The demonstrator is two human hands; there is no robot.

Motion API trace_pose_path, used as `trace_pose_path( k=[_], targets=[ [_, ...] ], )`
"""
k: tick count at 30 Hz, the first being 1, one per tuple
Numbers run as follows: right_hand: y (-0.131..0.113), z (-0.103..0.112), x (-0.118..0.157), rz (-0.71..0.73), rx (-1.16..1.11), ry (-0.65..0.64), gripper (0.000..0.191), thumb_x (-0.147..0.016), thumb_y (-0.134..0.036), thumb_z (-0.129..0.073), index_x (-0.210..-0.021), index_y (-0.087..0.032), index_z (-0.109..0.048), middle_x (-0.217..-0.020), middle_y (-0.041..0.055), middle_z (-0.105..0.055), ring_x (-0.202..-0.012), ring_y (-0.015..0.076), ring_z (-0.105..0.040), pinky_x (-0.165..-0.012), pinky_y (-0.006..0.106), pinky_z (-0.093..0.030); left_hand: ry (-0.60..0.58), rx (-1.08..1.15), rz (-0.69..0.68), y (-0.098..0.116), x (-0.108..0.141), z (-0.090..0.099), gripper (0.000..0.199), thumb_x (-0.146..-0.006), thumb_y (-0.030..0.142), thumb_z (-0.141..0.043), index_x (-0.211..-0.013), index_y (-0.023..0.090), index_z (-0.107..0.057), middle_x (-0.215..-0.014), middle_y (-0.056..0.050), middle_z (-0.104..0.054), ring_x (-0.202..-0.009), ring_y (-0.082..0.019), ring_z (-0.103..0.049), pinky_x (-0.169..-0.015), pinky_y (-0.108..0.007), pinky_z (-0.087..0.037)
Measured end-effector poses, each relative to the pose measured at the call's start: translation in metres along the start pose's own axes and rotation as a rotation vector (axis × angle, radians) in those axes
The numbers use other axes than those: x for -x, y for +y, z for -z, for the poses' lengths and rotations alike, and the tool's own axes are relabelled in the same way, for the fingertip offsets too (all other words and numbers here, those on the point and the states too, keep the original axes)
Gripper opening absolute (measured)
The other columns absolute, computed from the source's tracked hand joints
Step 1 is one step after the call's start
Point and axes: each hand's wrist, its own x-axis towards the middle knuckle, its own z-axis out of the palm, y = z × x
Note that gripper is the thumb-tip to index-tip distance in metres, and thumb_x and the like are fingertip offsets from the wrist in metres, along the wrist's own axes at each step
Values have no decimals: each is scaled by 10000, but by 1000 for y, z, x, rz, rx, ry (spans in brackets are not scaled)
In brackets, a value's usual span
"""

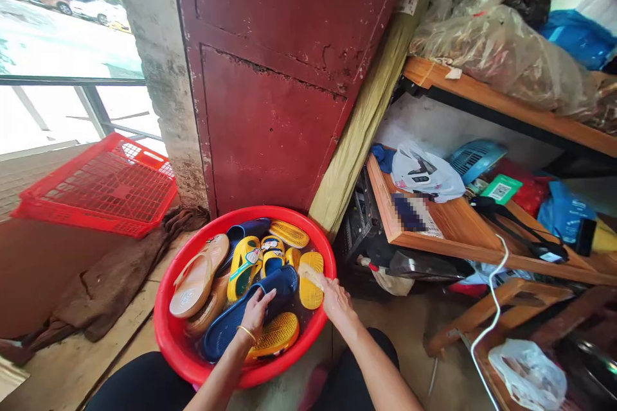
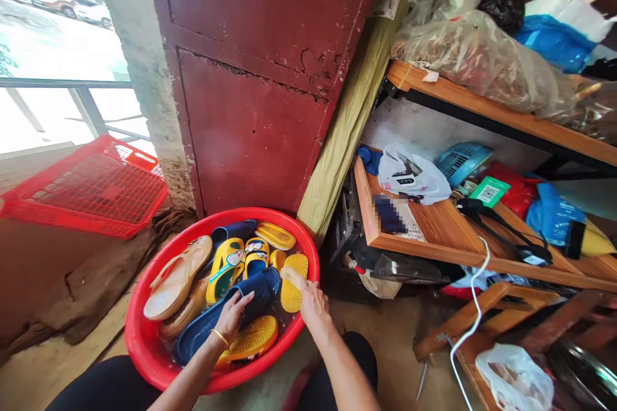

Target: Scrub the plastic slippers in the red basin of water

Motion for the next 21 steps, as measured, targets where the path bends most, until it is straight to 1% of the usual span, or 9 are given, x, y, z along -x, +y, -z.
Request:
trace_pose_path(
  k=[3,5,6,10,11,13,15,18,21],
  targets=[
    [12,0,2,1,-44,-8,604,-962,-77,-359,-1539,-227,-463,-1299,143,-674,-1123,240,-669,-994,326,-479,19,-88,-34,4,7,11,664,-693,508,-813,-1221,131,-674,-1117,-142,-764,-1108,-323,-692,-945,-418,-554],
    [15,-7,3,27,-100,-17,603,-969,-102,-384,-1552,-246,-439,-1314,110,-671,-1157,219,-648,-1007,296,-470,38,-174,-74,12,12,28,688,-701,523,-787,-1250,129,-661,-1101,-138,-766,-1088,-330,-693,-926,-420,-556],
    [14,-12,4,35,-131,-15,600,-974,-115,-390,-1558,-245,-429,-1317,103,-669,-1169,215,-640,-1008,289,-471,45,-245,-116,17,15,38,667,-714,520,-767,-1250,139,-663,-1104,-134,-767,-1096,-331,-690,-938,-420,-550],
    [5,-32,9,-3,-199,15,599,-981,-124,-386,-1572,-223,-403,-1342,124,-643,-1158,230,-641,-1002,311,-484,96,-714,-400,43,20,78,482,-769,475,-674,-1173,213,-685,-1145,-124,-762,-1134,-332,-686,-1033,-433,-498],
    [3,-34,10,-18,-201,15,601,-980,-117,-386,-1572,-221,-403,-1350,130,-634,-1156,235,-642,-1007,319,-481,105,-839,-440,49,21,85,455,-766,449,-669,-1156,217,-682,-1166,-136,-754,-1162,-341,-674,-1063,-443,-475],
    [-1,-36,11,-34,-209,7,602,-979,-107,-388,-1569,-223,-409,-1352,140,-627,-1147,243,-648,-1013,330,-476,99,-1084,-444,55,20,95,432,-756,400,-664,-1140,202,-671,-1217,-181,-727,-1237,-373,-630,-1102,-478,-435],
    [-2,-35,10,-44,-213,-3,600,-980,-110,-398,-1567,-236,-414,-1358,144,-619,-1145,253,-650,-1013,339,-471,70,-1262,-382,55,18,97,432,-747,379,-664,-1133,186,-660,-1252,-225,-699,-1282,-409,-592,-1093,-527,-425],
    [-4,-31,9,-68,-204,-31,637,-972,-110,-409,-1589,-263,-364,-1370,144,-605,-1140,262,-654,-998,344,-467,41,-1376,-292,52,15,94,431,-710,399,-703,-1095,209,-662,-1218,-220,-704,-1254,-424,-603,-1042,-544,-449],
    [-6,-27,8,-92,-210,-47,657,-966,-107,-402,-1602,-261,-333,-1348,147,-616,-1129,261,-661,-986,337,-460,14,-1471,-284,54,12,92,374,-714,465,-693,-1002,227,-670,-1113,-184,-734,-1170,-395,-649,-1012,-496,-466]
  ],
)
